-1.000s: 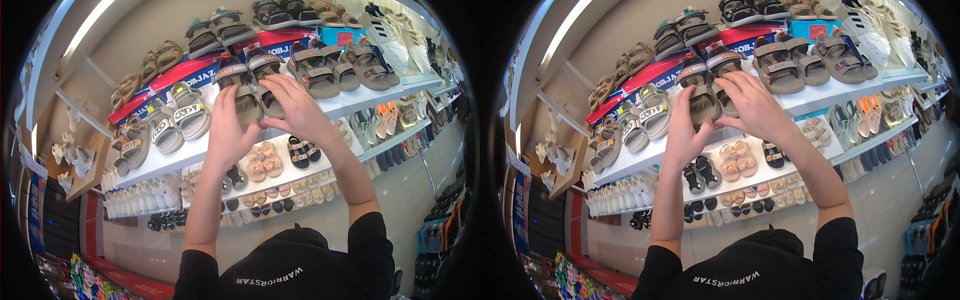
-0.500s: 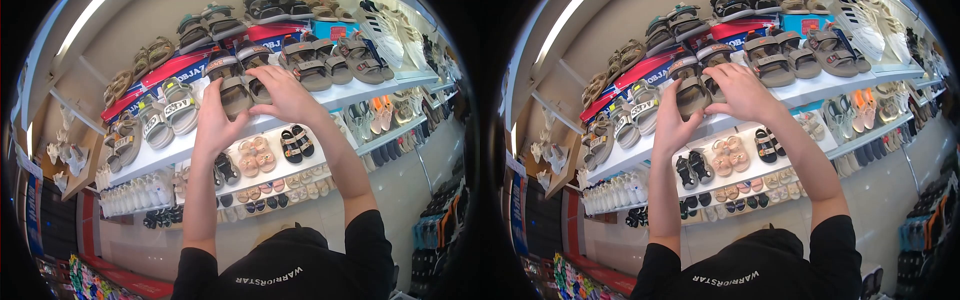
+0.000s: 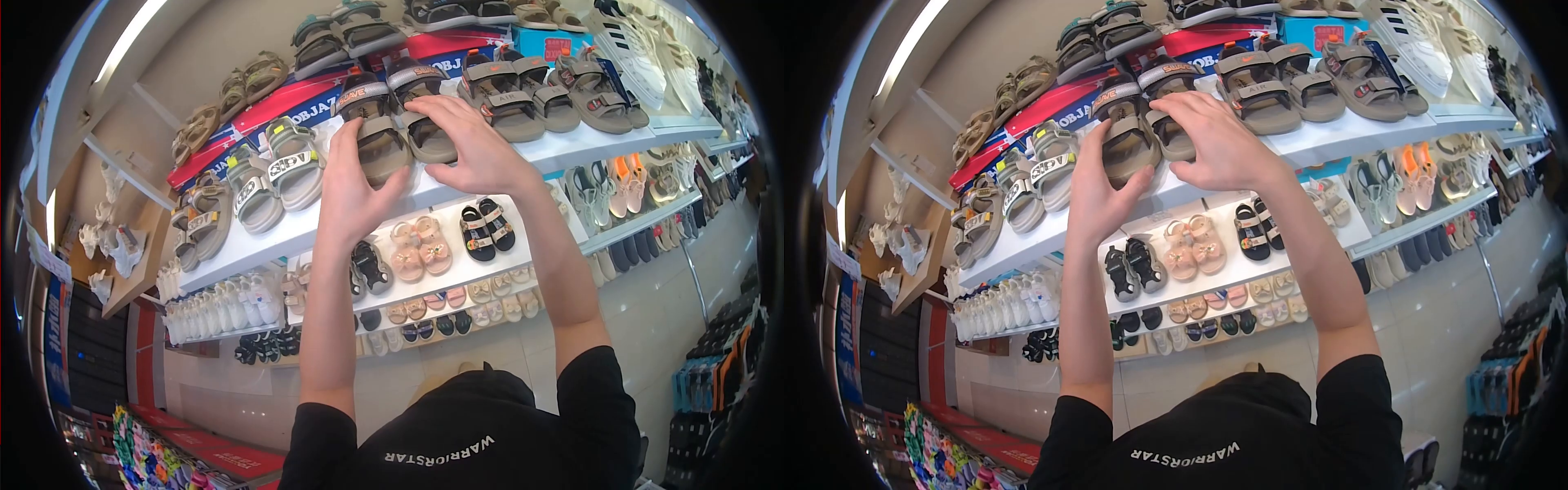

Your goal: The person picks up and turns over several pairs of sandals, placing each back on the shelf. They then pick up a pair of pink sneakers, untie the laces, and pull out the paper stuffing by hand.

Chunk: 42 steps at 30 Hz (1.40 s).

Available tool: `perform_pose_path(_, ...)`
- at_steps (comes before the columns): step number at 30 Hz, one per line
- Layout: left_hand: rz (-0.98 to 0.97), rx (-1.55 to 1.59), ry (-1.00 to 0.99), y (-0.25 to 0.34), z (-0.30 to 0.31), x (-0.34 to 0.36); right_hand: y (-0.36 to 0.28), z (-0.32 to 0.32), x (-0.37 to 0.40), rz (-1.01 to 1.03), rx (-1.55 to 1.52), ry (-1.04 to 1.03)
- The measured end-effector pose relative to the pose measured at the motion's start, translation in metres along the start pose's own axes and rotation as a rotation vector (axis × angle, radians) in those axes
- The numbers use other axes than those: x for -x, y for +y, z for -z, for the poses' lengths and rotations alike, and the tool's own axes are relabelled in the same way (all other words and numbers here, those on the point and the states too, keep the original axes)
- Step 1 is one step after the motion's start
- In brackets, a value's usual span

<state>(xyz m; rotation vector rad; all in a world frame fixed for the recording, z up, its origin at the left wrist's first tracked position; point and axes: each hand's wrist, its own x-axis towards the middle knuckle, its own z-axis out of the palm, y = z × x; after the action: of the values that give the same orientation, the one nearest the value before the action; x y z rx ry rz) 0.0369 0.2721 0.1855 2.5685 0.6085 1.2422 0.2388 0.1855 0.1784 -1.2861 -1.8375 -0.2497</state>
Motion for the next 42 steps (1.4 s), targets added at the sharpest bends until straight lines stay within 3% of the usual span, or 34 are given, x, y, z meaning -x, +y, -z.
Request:
perform_pose_path(32, -0.036, -0.008, 0.084, -0.013, -0.001, 0.009, -0.023, -0.001, -0.012, -0.049, 0.012, -0.074)
perform_pose_path(34, -0.042, 0.008, 0.078, -0.015, -0.002, 0.010, -0.028, -0.002, -0.012, -0.132, 0.021, -0.066)
perform_pose_path(40, -0.146, 0.375, 0.103, -0.024, 0.050, 0.049, -0.036, -0.005, -0.014, -0.106, 0.047, -0.074)
perform_pose_path(42, -0.222, 0.281, 0.247, -0.042, 0.082, 0.067, -0.048, -0.008, -0.017, -0.159, -0.161, 0.148)
